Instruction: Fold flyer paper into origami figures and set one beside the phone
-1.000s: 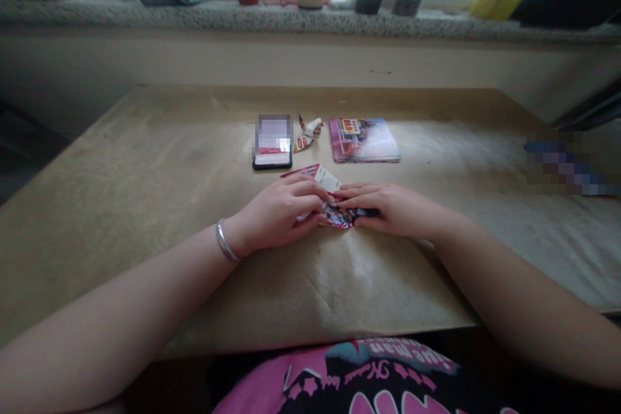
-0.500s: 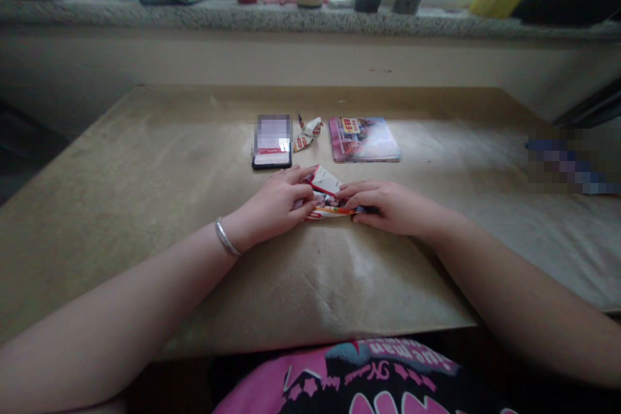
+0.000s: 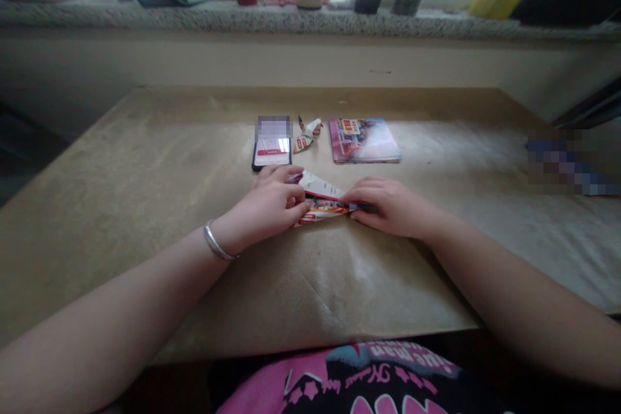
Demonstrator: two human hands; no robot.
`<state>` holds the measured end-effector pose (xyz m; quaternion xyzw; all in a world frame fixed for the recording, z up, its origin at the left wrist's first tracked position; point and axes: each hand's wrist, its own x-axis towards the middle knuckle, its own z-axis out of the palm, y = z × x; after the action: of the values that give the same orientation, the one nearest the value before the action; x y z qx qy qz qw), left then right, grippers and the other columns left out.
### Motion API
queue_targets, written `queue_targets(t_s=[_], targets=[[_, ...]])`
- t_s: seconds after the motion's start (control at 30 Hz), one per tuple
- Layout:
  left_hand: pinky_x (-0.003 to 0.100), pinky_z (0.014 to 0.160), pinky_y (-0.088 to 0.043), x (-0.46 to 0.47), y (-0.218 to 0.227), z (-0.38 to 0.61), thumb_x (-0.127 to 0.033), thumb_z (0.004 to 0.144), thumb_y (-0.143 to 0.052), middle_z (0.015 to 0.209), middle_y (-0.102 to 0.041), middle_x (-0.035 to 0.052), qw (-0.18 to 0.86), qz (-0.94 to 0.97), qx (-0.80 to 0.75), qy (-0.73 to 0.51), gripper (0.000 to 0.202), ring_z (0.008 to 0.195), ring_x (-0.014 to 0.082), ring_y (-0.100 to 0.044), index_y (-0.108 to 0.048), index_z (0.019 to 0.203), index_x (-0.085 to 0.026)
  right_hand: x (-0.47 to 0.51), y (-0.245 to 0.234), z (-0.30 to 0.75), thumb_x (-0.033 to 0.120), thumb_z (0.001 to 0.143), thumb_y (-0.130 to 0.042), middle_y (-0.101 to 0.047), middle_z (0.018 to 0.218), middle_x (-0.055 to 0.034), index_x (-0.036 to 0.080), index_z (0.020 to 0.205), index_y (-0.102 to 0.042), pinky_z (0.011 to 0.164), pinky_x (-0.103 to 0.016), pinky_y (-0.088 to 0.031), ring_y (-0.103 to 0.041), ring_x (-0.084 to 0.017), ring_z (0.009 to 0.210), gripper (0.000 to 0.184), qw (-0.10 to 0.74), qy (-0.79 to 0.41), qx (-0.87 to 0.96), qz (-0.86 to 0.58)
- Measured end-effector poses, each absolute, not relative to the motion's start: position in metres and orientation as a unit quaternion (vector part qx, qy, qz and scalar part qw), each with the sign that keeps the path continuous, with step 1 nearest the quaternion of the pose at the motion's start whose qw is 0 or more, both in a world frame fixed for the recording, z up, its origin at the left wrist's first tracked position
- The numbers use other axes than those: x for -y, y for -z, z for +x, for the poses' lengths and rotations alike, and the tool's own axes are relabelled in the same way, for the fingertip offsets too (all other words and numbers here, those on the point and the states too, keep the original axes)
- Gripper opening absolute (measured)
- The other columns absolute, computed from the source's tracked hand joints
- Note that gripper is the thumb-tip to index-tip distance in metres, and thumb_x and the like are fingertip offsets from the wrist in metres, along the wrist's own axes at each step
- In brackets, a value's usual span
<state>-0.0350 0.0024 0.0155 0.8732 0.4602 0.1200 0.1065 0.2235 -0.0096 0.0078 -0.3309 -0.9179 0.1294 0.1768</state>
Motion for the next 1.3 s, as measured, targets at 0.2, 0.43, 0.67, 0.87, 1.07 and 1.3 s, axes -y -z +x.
queue_targets(t_s=[0.2, 0.43, 0.67, 0.87, 1.07, 1.3], targets=[[0.040, 0.108, -0.039, -0.003, -0.012, -0.034, -0.034, 0.090, -0.049, 0.146, -0.039, 0.0123, 0.124, 0.896, -0.402, -0.140, 0.030, 0.126, 0.0242, -0.047, -0.067, 0.075, -0.014, 0.012, -0.014, 0.226, 0.019, 0.086, -0.057, -0.071, 0.088, -0.0044, 0.020, 0.093, -0.067, 0.074, -0.027, -0.049, -0.065, -0.016, 0.081, 0.013, 0.172, -0.130, 0.913, -0.345], [0.039, 0.099, -0.045, -0.003, -0.018, -0.034, -0.028, 0.088, -0.049, 0.113, -0.065, 0.0081, 0.065, 0.891, -0.421, -0.158, 0.025, 0.108, 0.0224, -0.057, -0.062, 0.072, -0.016, 0.010, -0.006, 0.221, 0.018, 0.089, -0.054, -0.071, 0.097, -0.0064, 0.019, 0.099, -0.069, 0.081, -0.030, -0.049, -0.064, -0.019, 0.090, 0.019, 0.189, -0.093, 0.914, -0.347], [0.037, 0.094, -0.048, -0.003, -0.016, -0.036, -0.029, 0.089, -0.049, 0.108, -0.066, 0.0083, 0.035, 0.910, -0.393, -0.128, 0.023, 0.103, 0.0230, -0.057, -0.066, 0.084, -0.015, 0.012, -0.006, 0.219, 0.018, 0.089, -0.053, -0.072, 0.097, -0.0068, 0.018, 0.100, -0.072, 0.082, -0.031, -0.050, -0.064, -0.019, 0.089, 0.022, 0.175, -0.068, 0.916, -0.355], [0.036, 0.088, -0.050, -0.004, -0.015, -0.037, -0.028, 0.092, -0.044, 0.104, -0.064, 0.0100, 0.023, 0.913, -0.396, -0.099, 0.026, 0.097, 0.0219, -0.060, -0.066, 0.093, -0.014, 0.013, -0.006, 0.217, 0.020, 0.091, -0.051, -0.071, 0.098, -0.0082, 0.020, 0.109, -0.072, 0.078, -0.033, -0.049, -0.061, -0.020, 0.088, 0.027, 0.148, -0.022, 0.927, -0.344], [0.034, 0.081, -0.051, -0.003, -0.018, -0.036, -0.026, 0.092, -0.043, 0.098, -0.062, 0.0106, -0.007, 0.916, -0.397, -0.060, 0.026, 0.089, 0.0207, -0.059, -0.065, 0.089, -0.012, 0.014, -0.004, 0.215, 0.022, 0.093, -0.047, -0.069, 0.098, -0.0085, 0.021, 0.110, -0.072, 0.076, -0.032, -0.047, -0.059, -0.020, 0.087, 0.030, 0.134, 0.016, 0.929, -0.343], [0.033, 0.078, -0.051, -0.003, -0.019, -0.035, -0.026, 0.092, -0.043, 0.097, -0.061, 0.0099, -0.015, 0.913, -0.403, -0.060, 0.027, 0.084, 0.0196, -0.058, -0.066, 0.087, -0.012, 0.015, -0.003, 0.213, 0.022, 0.094, -0.046, -0.068, 0.092, -0.0074, 0.022, 0.115, -0.069, 0.073, -0.029, -0.043, -0.058, -0.019, 0.085, 0.031, 0.130, 0.024, 0.925, -0.357]])
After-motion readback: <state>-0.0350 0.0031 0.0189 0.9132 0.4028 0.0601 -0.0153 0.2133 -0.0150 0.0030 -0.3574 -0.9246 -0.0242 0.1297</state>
